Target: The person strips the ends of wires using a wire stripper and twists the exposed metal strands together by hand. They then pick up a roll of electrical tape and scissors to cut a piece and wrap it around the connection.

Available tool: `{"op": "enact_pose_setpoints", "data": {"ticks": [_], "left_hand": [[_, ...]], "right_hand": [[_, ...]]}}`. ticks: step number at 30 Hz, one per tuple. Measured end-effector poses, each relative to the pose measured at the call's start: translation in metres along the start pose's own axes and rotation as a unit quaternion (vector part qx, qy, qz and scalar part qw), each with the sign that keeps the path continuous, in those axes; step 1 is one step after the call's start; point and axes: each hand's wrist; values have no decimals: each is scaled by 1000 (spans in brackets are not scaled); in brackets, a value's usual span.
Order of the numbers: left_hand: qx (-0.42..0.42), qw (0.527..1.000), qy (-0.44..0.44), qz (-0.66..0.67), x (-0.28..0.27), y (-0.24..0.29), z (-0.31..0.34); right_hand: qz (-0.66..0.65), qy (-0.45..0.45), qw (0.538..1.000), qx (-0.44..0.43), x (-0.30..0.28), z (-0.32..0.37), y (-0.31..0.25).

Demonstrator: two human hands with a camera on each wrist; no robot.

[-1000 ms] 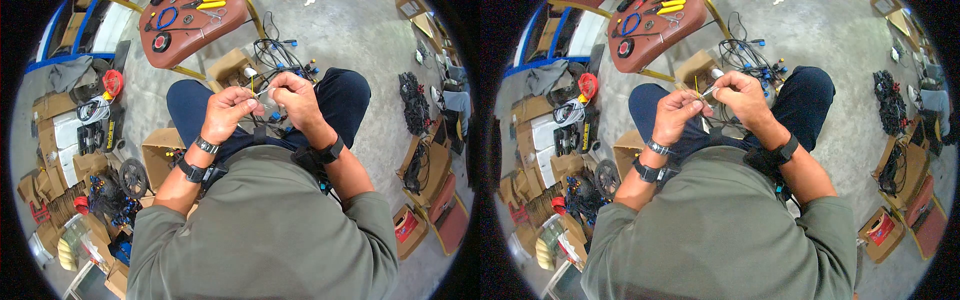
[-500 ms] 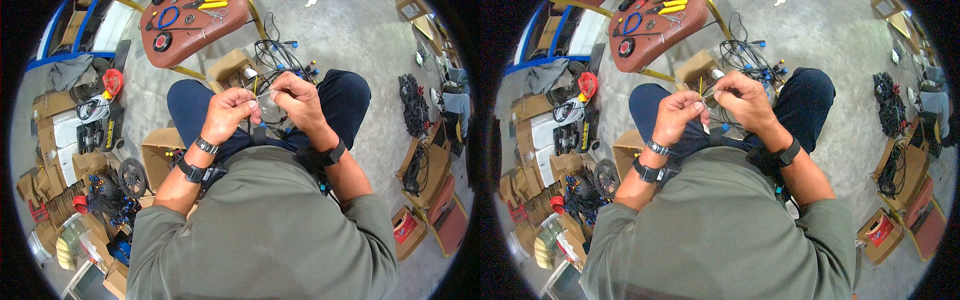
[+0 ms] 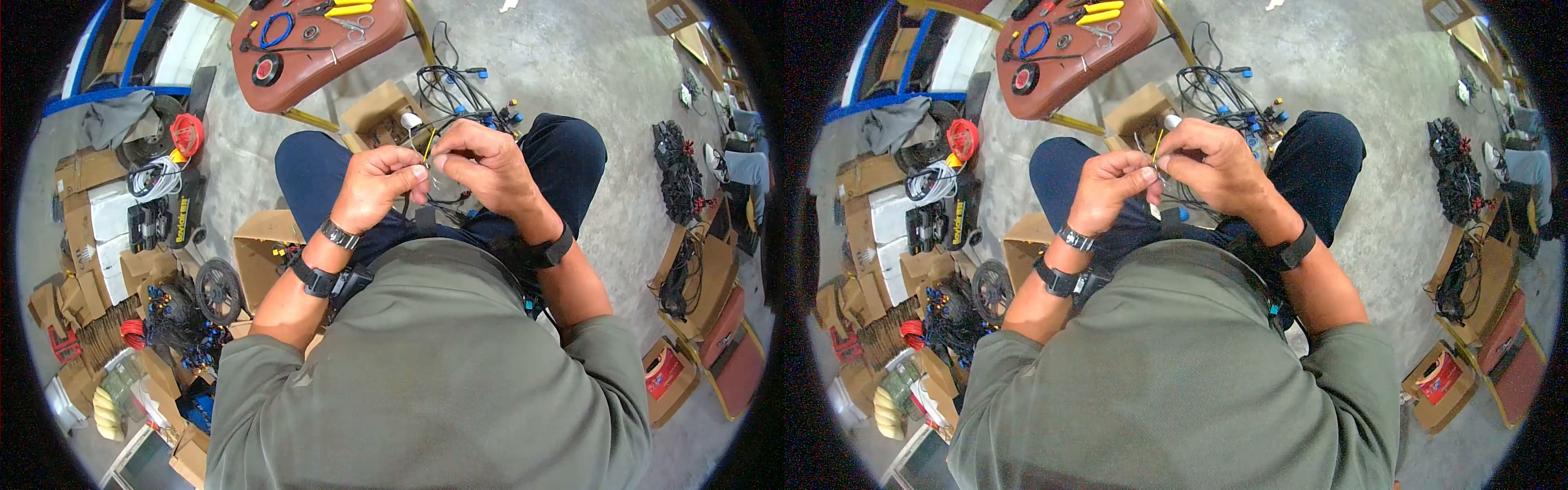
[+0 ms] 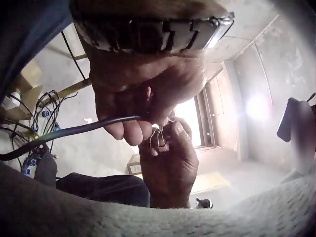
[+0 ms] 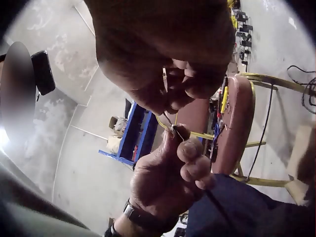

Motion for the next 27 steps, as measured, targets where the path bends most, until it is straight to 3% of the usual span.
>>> {"op": "enact_pose_setpoints", "data": {"ticks": [5, 9, 15, 21, 27], "left_hand": [[-2, 1000, 25, -18, 0, -2, 0], [-10, 998, 6, -56, 2, 0, 0], [-15, 998, 8, -66, 7, 3, -2], [-54, 990, -9, -132, 5, 4, -3], [-16, 999, 33, -28, 6, -2, -3]], "right_hand": [[49, 35, 998, -15, -5, -3, -5], [176, 51, 973, -142, -11, -15, -9], [66, -70, 991, -93, -5, -24, 4], [145, -15, 979, -144, -1, -23, 4], [-14, 36, 999, -26, 1, -24, 14]]}}
Point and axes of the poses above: each hand's wrist, its own z-axis away from the middle knuckle, its own x-axis out of the palm, y = z × x, and after that the axes turned 6 degrees about x, right-handed
